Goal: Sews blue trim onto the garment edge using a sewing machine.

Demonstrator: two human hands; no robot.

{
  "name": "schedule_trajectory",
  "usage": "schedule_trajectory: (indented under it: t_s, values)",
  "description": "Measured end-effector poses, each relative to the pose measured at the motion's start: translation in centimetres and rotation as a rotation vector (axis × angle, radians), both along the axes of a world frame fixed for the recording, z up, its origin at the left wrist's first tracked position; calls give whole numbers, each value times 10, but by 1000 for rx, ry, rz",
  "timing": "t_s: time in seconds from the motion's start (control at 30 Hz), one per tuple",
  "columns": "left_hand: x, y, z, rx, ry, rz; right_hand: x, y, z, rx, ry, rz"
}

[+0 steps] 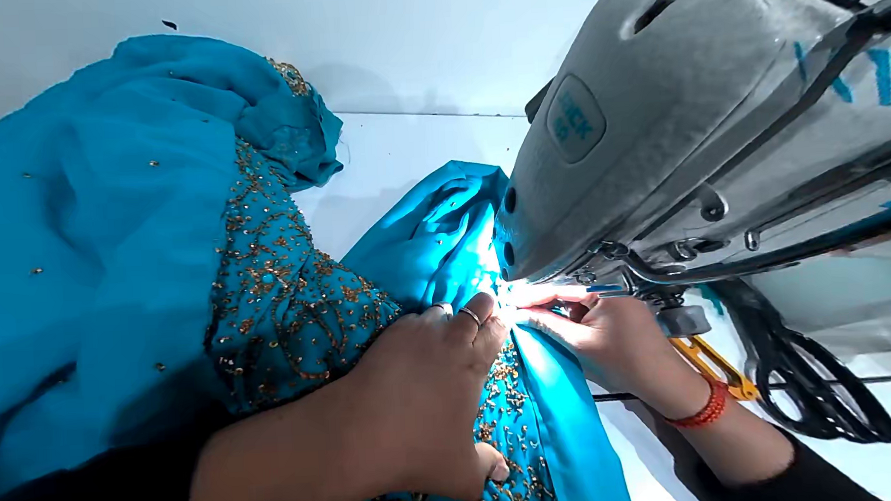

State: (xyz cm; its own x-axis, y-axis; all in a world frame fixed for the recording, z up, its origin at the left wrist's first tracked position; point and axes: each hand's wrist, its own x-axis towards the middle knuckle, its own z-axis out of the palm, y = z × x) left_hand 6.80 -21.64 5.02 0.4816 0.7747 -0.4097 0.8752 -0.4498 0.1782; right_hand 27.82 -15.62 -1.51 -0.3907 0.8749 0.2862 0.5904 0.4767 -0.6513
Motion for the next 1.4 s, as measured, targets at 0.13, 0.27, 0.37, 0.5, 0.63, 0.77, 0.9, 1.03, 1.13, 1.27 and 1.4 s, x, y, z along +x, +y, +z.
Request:
schedule_trajectory:
  t_s: [0.13, 0.27, 0.37, 0.5, 0.63, 0.77, 0.9, 1.03, 1.13, 1.27, 1.4]
  values:
    - [-3, -5, -6, 61, -51, -4, -1, 0, -5, 136, -50, 39]
    - [-7, -9, -6, 66, -63, -41, 1, 3, -11, 430, -188, 98]
    - [-10, -10, -3, 56, -31, -99, 0, 3, -11, 559, -215, 120]
    - [-14, -11, -9, 146, -85, -128, 3, 3, -8, 696, -285, 220]
    - [-11, -8, -6, 85, -56, -101, 6, 2, -7, 707, -317, 286]
    - [-12, -9, -8, 96, -63, -96, 9, 3, -5, 685, -310, 342]
    - [-11, -7, -6, 72, -29, -115, 14, 2, -4, 680, -320, 386]
    - [-11, -5, -5, 61, -18, -116, 19, 2, -3, 688, -333, 416]
    - [-9, -2, -5, 36, -20, -96, 19, 0, -2, 718, -329, 429]
    - [-9, -1, -9, 57, -31, -89, 29, -7, -4, 658, -308, 349]
    - [-8, 1, -3, -35, 2, -82, 45, -4, 8, 593, -100, 0]
